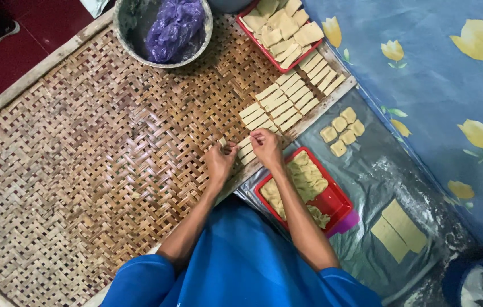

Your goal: Fold and shape rectangular pieces of dough for baking.

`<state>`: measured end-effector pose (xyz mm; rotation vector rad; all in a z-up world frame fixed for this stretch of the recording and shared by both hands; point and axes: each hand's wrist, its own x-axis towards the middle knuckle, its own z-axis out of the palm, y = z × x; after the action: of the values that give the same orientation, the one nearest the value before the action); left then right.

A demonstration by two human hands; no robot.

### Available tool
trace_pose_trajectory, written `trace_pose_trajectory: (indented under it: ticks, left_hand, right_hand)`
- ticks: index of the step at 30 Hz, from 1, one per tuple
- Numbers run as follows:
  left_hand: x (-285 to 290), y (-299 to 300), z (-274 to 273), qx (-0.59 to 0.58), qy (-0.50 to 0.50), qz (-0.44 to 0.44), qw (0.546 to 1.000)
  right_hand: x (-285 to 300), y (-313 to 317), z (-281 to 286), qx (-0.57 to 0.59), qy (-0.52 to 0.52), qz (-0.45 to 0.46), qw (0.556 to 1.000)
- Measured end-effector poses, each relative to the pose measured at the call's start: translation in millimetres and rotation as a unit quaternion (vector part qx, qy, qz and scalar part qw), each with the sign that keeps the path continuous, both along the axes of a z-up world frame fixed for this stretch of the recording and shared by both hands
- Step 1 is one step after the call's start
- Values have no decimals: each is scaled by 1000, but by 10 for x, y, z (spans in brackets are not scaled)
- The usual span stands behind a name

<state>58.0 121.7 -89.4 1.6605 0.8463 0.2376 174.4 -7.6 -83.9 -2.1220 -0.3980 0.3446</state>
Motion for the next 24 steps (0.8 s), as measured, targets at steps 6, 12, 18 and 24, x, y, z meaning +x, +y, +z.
trace_pose_trajectory:
  ticks: [6,12,18,24]
  left_hand:
    - [-20,-22,49,20,12,3,1000]
    - [-27,15,-191,26,-3,8,1000]
    - [-54,-26,-85,22,-18,20,999]
    - [-52,-11,-207,54,8,23,998]
  right_hand:
    - [0,5,-100,-49,-68,8,996]
    - [-27,24,112,-36,-126,39,991]
    - [106,-149,1,43,-111,-25,993]
    - [39,-240,220,9,-89,-29,996]
